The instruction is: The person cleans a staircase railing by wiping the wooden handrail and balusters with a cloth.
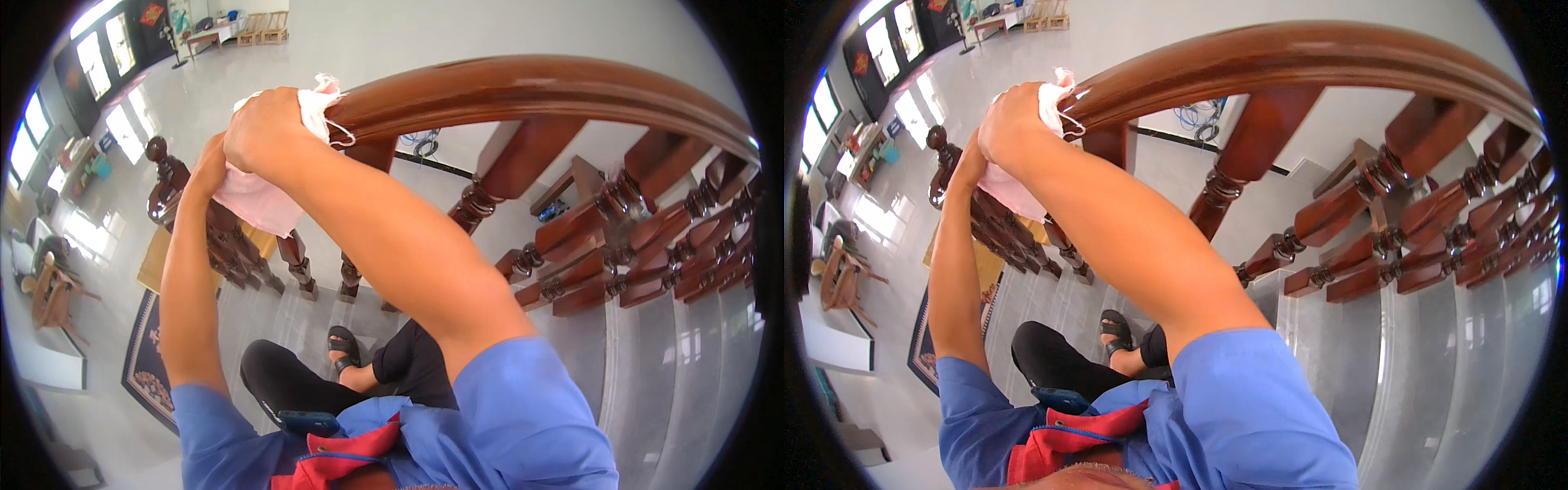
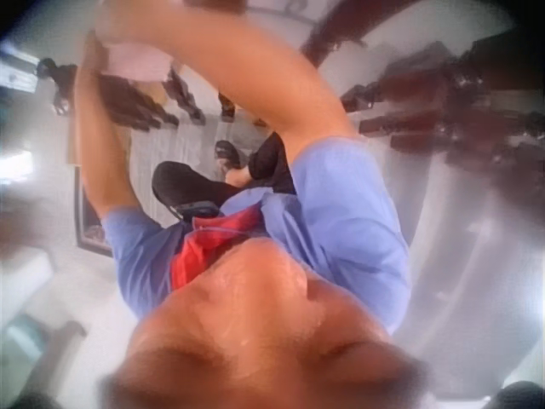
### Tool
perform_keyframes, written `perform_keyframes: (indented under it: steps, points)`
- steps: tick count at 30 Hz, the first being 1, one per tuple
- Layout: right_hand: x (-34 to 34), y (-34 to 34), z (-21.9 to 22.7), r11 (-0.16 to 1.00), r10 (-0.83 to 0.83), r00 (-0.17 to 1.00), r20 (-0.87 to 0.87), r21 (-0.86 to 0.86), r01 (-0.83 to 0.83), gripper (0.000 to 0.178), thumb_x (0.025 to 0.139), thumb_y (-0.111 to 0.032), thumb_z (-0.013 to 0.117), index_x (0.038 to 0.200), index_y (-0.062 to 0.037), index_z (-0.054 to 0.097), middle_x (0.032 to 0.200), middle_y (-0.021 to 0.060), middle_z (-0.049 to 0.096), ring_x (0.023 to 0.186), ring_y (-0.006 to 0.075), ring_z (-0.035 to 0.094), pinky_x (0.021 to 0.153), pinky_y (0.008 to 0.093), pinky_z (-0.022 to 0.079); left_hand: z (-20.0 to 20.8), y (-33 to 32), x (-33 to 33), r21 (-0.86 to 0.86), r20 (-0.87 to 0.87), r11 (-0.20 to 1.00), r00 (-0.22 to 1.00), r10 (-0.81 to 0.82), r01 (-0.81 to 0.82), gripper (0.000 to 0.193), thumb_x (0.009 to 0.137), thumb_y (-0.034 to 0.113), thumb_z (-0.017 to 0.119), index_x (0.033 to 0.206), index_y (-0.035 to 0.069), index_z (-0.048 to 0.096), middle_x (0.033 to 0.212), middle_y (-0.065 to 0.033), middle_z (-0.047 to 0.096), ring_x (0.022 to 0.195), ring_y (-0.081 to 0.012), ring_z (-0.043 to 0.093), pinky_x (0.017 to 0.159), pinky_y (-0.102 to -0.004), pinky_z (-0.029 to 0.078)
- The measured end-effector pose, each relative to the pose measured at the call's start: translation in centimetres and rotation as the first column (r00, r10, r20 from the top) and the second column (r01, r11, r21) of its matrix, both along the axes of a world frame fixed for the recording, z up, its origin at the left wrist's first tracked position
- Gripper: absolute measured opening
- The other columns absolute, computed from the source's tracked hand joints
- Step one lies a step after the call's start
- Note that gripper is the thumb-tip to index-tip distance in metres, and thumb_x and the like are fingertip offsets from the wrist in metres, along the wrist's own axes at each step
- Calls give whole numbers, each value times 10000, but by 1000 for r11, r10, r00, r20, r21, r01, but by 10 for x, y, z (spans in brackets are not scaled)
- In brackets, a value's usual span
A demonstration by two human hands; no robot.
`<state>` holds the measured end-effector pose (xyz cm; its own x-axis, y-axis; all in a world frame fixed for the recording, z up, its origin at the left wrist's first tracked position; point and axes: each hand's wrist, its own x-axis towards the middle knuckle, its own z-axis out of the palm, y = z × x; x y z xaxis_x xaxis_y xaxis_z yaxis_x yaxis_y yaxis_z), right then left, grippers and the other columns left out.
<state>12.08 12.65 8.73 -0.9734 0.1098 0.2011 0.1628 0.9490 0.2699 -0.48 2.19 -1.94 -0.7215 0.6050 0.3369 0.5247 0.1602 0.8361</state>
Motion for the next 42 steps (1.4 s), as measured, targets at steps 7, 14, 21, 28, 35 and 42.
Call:
perform_keyframes:
  steps: [7, 14, 21, 28, 35, 42]
  points:
    - [86, 54, 85, 999, -27, 998, 59, -16, 28, 389, 910, -312, 539, 1135, -93, 770, 1146, 135, 752, 1070, 313, 717, 884, 456, 550, 60, 70, 19, -48, -9, 977, 978, -211, 210, 492, 1022, 326, 426, 1286, -23, 651, 1324, -156, 661, 1233, -226, 580, 1089, -363, 413]
    - [236, 139, 188, 930, -224, 968, -116, 271, 248, 393, 976, -312, 476, 998, -53, 771, 1028, 171, 754, 977, 332, 724, 838, 467, 531, 218, 158, 222, -27, 171, 872, 862, -477, 488, 517, 1057, 466, 438, 1318, 87, 675, 1256, -128, 697, 1107, -228, 672, 948, -375, 537]
    - [297, 152, 225, 817, -369, 855, -365, 310, 486, 467, 990, -306, 434, 1002, 34, 753, 1096, 268, 714, 1040, 424, 670, 950, 496, 484, 256, 210, 250, -150, -389, 905, 818, -423, 397, 682, 1077, 445, 291, 1331, -125, 567, 1325, -409, 566, 1268, -481, 564, 1119, -473, 383]
    - [266, 137, 196, 883, -353, 894, -275, 217, 416, 460, 965, -320, 440, 1018, -6, 773, 1148, 225, 721, 1094, 389, 676, 983, 454, 498, 207, 184, 205, -202, -658, 953, 689, -303, 227, 452, 1085, 282, 267, 1323, 16, 544, 1149, -377, 647, 1131, -522, 603, 997, -544, 450]
    - [213, 104, 153, 969, -178, 955, -237, 125, 212, 346, 896, -262, 546, 1008, -49, 795, 1100, 198, 749, 1051, 333, 717, 911, 427, 545, 140, 135, 126, -110, -685, 983, 706, -182, 147, 440, 1068, 272, 386, 1398, 59, 584, 1379, -203, 626, 1243, -335, 606, 1091, -398, 428]
    - [138, 86, 93, 993, 45, 940, -337, 120, -5, 315, 894, -286, 567, 978, -106, 811, 1023, 160, 774, 1014, 298, 739, 842, 438, 555, 89, 84, 75, -99, -457, 988, 876, -153, 121, 438, 1061, 282, 359, 1273, -7, 609, 1253, -254, 665, 1170, -386, 605, 1012, -407, 425]
